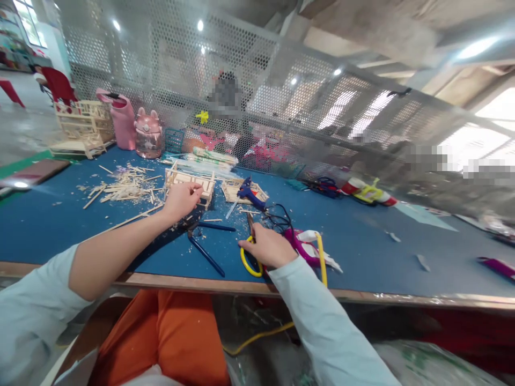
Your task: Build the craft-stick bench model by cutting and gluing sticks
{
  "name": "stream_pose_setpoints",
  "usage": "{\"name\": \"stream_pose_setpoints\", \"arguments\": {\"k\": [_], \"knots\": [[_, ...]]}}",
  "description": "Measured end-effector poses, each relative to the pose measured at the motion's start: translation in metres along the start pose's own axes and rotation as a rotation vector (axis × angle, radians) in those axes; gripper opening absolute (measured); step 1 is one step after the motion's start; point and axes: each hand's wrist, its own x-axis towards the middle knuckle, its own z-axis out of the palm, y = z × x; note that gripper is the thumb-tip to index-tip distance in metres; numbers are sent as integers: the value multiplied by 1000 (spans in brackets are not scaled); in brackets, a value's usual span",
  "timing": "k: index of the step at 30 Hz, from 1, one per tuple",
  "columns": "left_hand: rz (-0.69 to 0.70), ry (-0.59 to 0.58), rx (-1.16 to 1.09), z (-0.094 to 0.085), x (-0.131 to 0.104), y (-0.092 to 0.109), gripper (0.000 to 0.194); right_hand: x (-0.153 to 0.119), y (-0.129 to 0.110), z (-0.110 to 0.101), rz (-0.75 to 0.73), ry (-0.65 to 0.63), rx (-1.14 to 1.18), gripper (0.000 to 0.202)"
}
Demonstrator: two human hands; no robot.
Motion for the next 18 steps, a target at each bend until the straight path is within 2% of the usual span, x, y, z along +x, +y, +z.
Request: {"name": "stream_pose_setpoints", "arguments": {"k": [4, 8, 11, 14, 18], "knots": [[-11, -80, -39, -2, -7, -1, 31, 2, 5, 17, 6, 33, 117, 30], [4, -329, -84, -6, -22, 5, 29, 0, 15, 15, 34, 51, 162, 30], [61, -488, -98, -8, -31, 12, 34, -7, 18, 13, 58, -10, 100, 39], [121, -491, -88, -9, -32, 16, 31, -13, 19, 11, 35, -69, 90, 42], [130, -353, -78, -12, -26, 13, 30, -16, 13, 4, 65, -75, 45, 47]]}}
